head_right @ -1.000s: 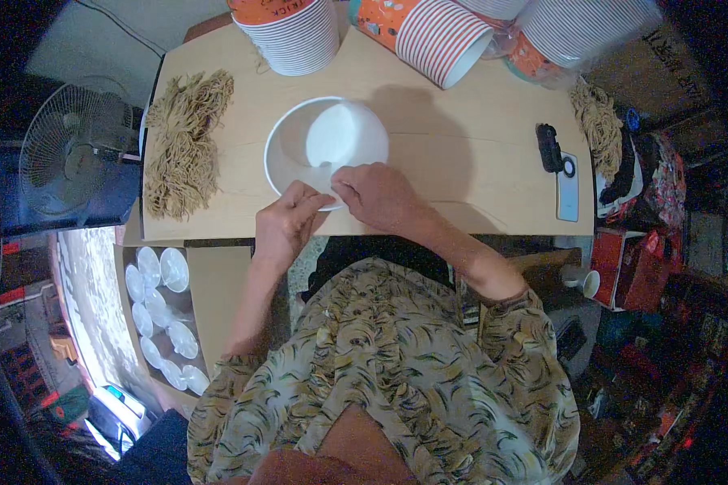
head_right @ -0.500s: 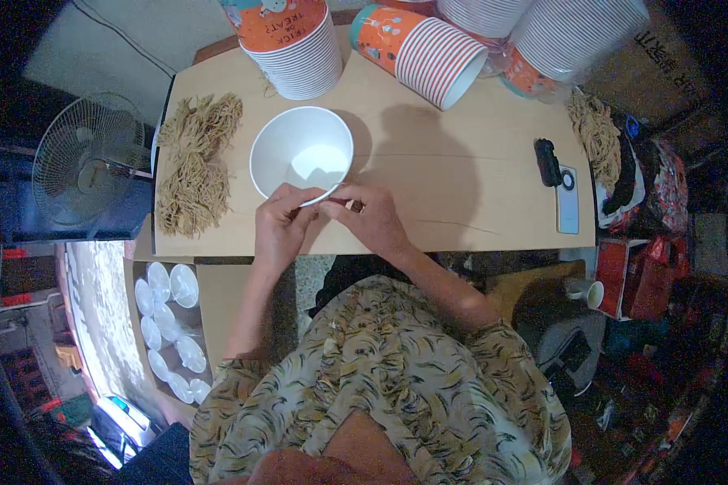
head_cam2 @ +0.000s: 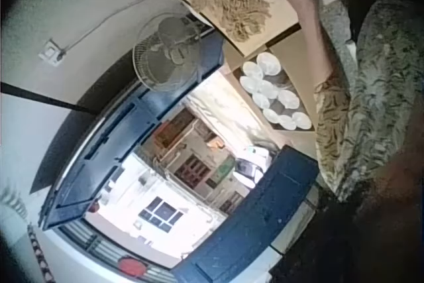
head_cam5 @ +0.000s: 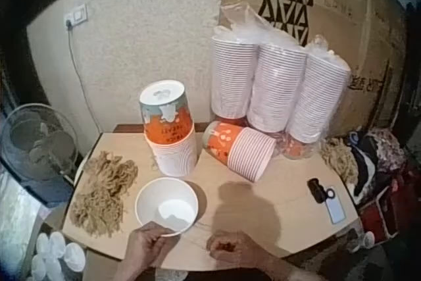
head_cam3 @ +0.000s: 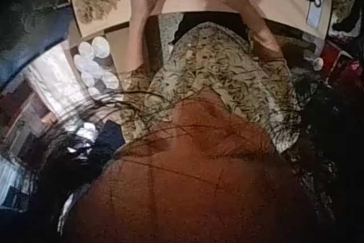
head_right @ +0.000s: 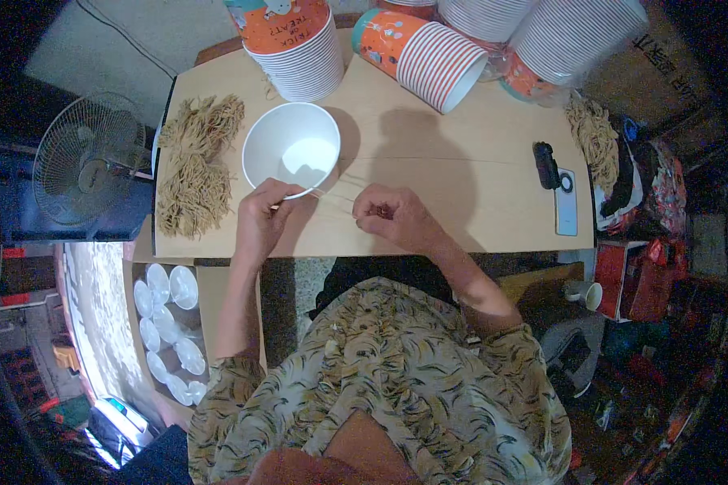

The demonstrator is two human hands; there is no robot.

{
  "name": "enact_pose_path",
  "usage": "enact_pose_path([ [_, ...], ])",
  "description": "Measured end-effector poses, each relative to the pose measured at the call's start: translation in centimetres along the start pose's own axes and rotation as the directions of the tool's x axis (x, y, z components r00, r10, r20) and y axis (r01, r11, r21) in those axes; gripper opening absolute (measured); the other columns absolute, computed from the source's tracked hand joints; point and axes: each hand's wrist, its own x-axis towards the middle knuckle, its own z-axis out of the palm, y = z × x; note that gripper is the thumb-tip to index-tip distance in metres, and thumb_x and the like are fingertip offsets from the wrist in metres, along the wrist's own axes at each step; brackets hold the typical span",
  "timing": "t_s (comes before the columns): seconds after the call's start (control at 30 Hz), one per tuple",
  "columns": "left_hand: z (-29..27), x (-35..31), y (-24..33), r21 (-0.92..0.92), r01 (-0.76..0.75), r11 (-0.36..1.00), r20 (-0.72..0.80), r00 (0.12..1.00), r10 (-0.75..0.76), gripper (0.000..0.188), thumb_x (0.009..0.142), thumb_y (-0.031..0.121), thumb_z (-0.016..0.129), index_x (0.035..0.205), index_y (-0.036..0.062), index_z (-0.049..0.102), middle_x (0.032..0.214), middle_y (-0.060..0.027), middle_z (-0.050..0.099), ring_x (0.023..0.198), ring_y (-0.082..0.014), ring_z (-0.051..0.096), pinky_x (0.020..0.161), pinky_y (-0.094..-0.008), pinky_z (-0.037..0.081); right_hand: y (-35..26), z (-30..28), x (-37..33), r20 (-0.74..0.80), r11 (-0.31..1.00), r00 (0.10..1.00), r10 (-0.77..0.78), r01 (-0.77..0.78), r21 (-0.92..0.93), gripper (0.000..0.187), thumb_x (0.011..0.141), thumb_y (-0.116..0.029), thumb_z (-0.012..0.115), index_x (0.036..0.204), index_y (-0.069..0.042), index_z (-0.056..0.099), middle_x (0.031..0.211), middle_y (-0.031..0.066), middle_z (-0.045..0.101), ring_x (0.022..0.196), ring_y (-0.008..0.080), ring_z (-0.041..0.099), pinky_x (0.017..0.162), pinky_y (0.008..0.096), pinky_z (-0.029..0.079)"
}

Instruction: Threading and knotting rope handles onto printed paper buckets for assembly.

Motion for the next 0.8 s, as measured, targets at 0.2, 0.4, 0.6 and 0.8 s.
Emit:
enact_pose_path([
  [0.2,-2.3,1.3,0.6,-0.045,-0.077,0.996,0.149,0.985,0.083,0.033,0.085,-0.004,0.067,0.116,0.0057,0.071,0.093,-0.0104,0.073,0.075,-0.0218,0.071,0.068,-0.0305,0.056,-5.3,-1.1,0.9,0.078,0.986,0.996,-0.043,0.055,-0.156,0.008,0.084,-0.001,0.064,0.081,-0.002,0.057,0.105,0.005,0.06,0.078,0.0055,0.049,0.069,0.0225,0.042],
  [0.4,-1.7,4.9,6.0,-0.315,0.26,0.913,0.613,0.79,-0.014,0.035,0.105,0.025,0.049,0.132,0.0039,0.059,0.096,-0.0096,0.067,0.069,-0.0118,0.069,0.055,-0.0248,0.051,-8.4,-0.8,1.9,0.171,0.92,0.972,-0.163,0.212,-0.33,0.009,0.083,-0.001,0.064,0.08,-0.003,0.056,0.105,0.0042,0.059,0.074,0.0043,0.046,0.065,0.0211,0.04],
  [0.6,-0.7,5.7,4.1,-0.426,0.413,0.805,0.714,0.7,0.018,0.025,0.104,0.027,0.055,0.103,0.004,0.065,0.081,-0.0011,0.064,0.064,-0.0078,0.063,0.055,-0.021,0.046,-7.8,-2.0,2.3,0.009,0.937,0.974,-0.228,0.222,-0.271,0.006,0.09,-0.001,0.063,0.087,-0.004,0.059,0.098,0.0033,0.06,0.068,0.0026,0.049,0.061,0.0207,0.042],
  [0.8,-0.5,5.2,4.8,-0.474,0.446,0.759,0.63,0.774,-0.062,0.023,0.102,0.026,0.059,0.096,0.0043,0.063,0.078,0.0021,0.062,0.064,-0.0059,0.06,0.057,-0.0211,0.046,-6.5,-3.0,2.6,0.02,0.995,0.996,0.083,-0.084,0.048,0.01,0.097,-0.013,0.063,0.097,-0.003,0.065,0.08,0.0029,0.066,0.056,0.0042,0.053,0.048,0.0202,0.044],
])
